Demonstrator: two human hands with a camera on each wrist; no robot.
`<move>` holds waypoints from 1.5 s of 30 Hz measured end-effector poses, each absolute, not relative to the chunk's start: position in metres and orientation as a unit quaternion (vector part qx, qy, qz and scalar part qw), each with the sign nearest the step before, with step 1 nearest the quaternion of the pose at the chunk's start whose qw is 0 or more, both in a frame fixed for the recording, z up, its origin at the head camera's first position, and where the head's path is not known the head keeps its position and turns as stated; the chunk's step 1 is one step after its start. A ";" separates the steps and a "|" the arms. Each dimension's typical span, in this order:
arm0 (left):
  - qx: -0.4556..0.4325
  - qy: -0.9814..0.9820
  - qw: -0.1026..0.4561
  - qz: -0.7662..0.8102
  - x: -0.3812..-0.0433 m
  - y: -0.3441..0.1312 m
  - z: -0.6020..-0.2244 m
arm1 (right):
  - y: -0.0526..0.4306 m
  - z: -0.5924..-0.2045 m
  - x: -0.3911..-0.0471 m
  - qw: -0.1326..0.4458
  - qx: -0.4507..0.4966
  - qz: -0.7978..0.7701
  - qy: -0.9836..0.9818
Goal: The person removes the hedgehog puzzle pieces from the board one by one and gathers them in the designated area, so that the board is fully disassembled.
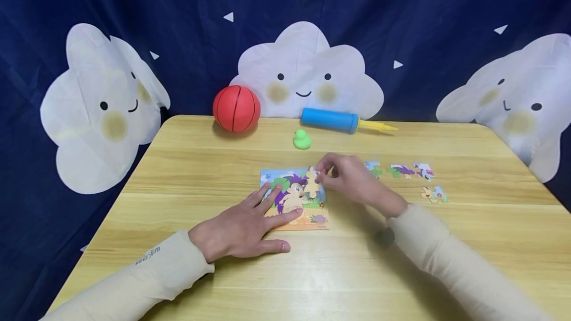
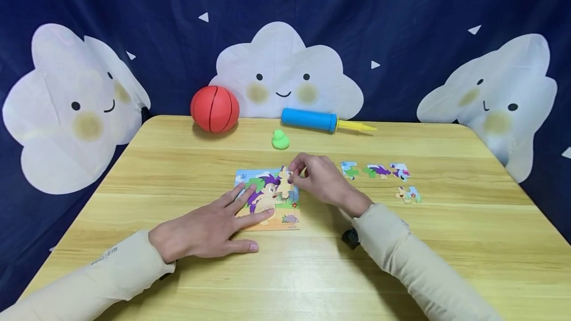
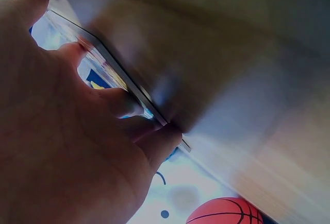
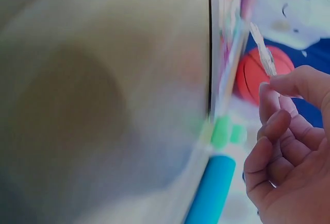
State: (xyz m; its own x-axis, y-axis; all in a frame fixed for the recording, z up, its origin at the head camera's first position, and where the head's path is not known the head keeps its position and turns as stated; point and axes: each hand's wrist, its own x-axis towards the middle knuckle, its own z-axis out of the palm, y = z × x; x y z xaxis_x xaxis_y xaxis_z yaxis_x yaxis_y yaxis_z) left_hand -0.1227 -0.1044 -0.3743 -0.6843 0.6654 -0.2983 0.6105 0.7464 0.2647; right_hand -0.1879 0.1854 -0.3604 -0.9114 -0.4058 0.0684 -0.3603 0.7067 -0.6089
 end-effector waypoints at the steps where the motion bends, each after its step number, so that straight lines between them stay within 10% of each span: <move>1: 0.349 0.915 0.190 0.073 -0.123 -0.104 -0.374 | 0.192 -0.358 -0.188 0.034 -0.201 -0.320 0.925; 21: 0.346 0.915 0.190 0.079 -0.122 -0.106 -0.372 | 0.350 -0.351 -0.166 0.045 -0.127 -0.318 0.939; 45: 0.349 0.914 0.194 0.071 -0.123 -0.102 -0.372 | 0.382 -0.375 -0.167 0.001 -0.206 -0.176 0.962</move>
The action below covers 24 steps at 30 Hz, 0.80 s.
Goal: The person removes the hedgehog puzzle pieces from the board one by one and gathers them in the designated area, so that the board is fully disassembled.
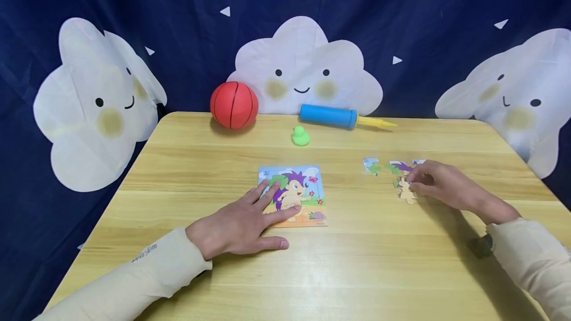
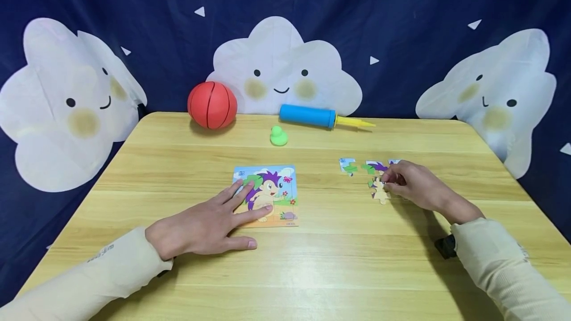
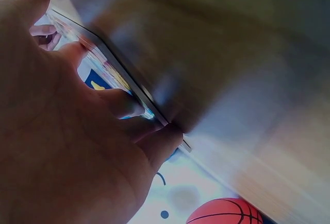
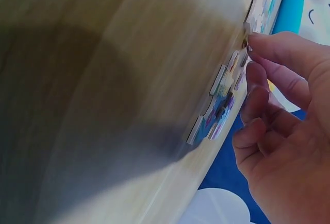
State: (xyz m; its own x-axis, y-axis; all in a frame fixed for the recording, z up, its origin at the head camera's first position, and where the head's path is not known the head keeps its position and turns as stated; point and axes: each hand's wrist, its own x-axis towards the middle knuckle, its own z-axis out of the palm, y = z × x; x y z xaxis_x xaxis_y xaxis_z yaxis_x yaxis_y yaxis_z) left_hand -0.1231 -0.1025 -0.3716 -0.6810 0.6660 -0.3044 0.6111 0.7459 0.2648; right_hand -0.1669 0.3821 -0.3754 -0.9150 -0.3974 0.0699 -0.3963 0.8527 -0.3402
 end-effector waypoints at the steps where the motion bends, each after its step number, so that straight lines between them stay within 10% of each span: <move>1: 0.349 0.914 0.194 0.071 -0.123 -0.102 -0.371 | 0.382 -0.376 -0.167 0.000 -0.206 -0.176 0.962; 24: 0.344 0.915 0.199 0.071 -0.124 -0.102 -0.372 | 0.386 -0.377 -0.166 0.000 -0.188 -0.178 0.966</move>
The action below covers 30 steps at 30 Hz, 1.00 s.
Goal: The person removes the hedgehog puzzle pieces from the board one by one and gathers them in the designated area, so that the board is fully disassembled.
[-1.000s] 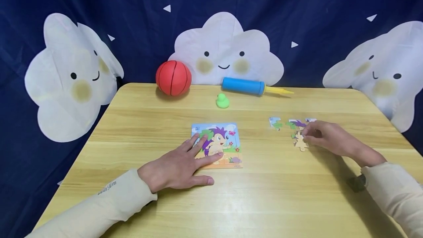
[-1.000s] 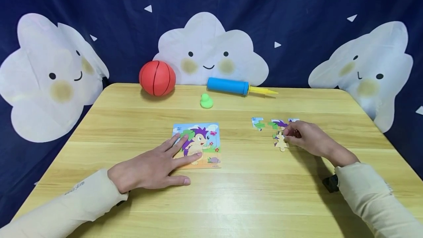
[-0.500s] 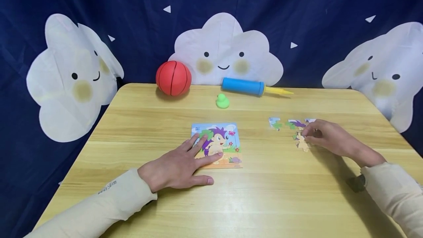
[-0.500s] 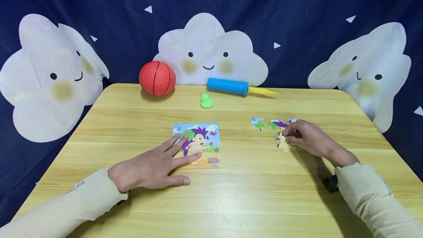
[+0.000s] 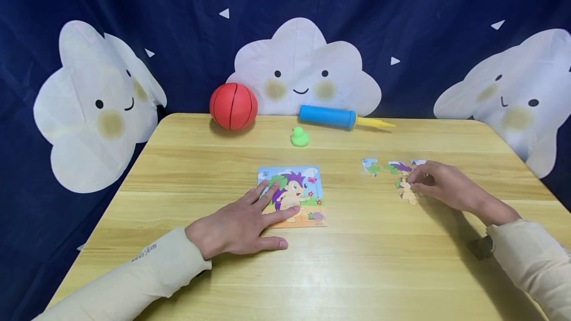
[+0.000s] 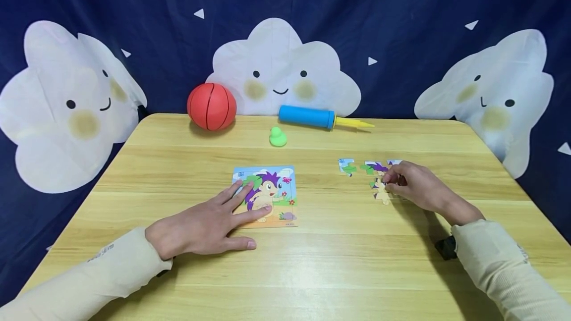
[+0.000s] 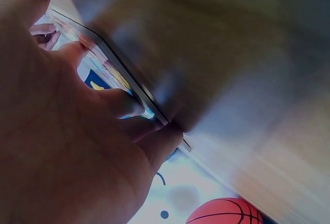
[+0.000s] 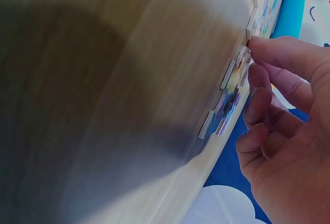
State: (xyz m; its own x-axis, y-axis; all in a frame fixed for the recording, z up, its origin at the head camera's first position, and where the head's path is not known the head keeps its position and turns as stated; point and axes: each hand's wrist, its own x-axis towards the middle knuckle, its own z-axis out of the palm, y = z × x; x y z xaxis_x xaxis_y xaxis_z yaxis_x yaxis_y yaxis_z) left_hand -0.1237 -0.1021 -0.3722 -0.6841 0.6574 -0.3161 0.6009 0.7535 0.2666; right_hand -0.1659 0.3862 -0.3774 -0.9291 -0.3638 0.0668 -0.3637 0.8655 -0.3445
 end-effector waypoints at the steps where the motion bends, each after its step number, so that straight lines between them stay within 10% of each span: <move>1: 0.344 0.915 0.200 0.072 -0.124 -0.102 -0.372 | 0.386 -0.378 -0.166 0.001 -0.188 -0.179 0.966; 30: 0.353 0.915 0.176 0.083 -0.120 -0.116 -0.372 | 0.272 -0.352 -0.165 -0.072 -0.268 -0.237 0.931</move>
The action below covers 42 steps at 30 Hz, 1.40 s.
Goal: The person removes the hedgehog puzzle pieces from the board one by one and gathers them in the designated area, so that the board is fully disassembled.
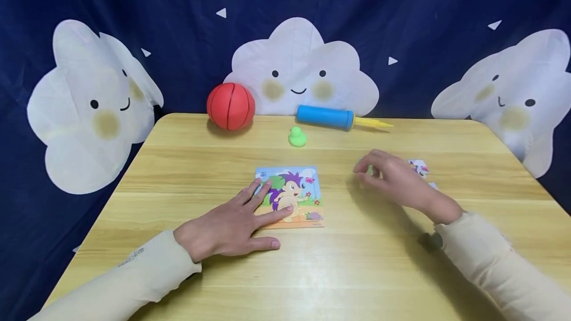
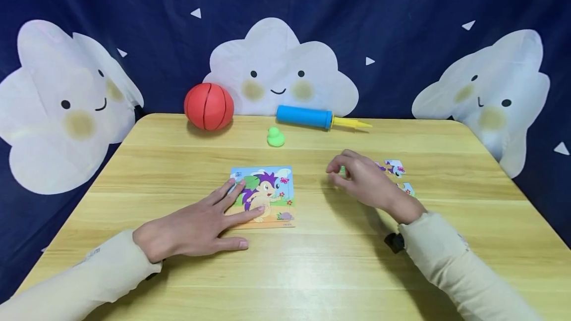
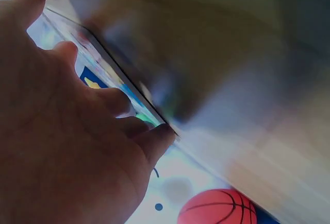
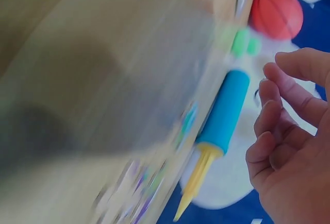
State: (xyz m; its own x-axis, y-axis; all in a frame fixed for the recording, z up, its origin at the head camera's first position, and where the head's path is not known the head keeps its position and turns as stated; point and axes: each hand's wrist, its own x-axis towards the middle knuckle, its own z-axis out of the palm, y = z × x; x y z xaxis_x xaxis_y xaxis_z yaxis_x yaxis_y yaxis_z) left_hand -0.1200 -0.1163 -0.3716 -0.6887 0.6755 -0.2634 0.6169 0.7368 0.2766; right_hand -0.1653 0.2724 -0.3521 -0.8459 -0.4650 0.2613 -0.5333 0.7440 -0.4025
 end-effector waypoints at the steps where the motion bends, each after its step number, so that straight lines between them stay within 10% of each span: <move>1: 0.350 0.916 0.175 0.084 -0.120 -0.119 -0.371 | 0.265 -0.351 -0.167 0.064 0.267 0.238 -0.931; 42: 0.336 0.920 0.184 0.088 -0.116 -0.143 -0.368 | 0.117 -0.373 -0.183 -0.092 0.316 0.202 -0.923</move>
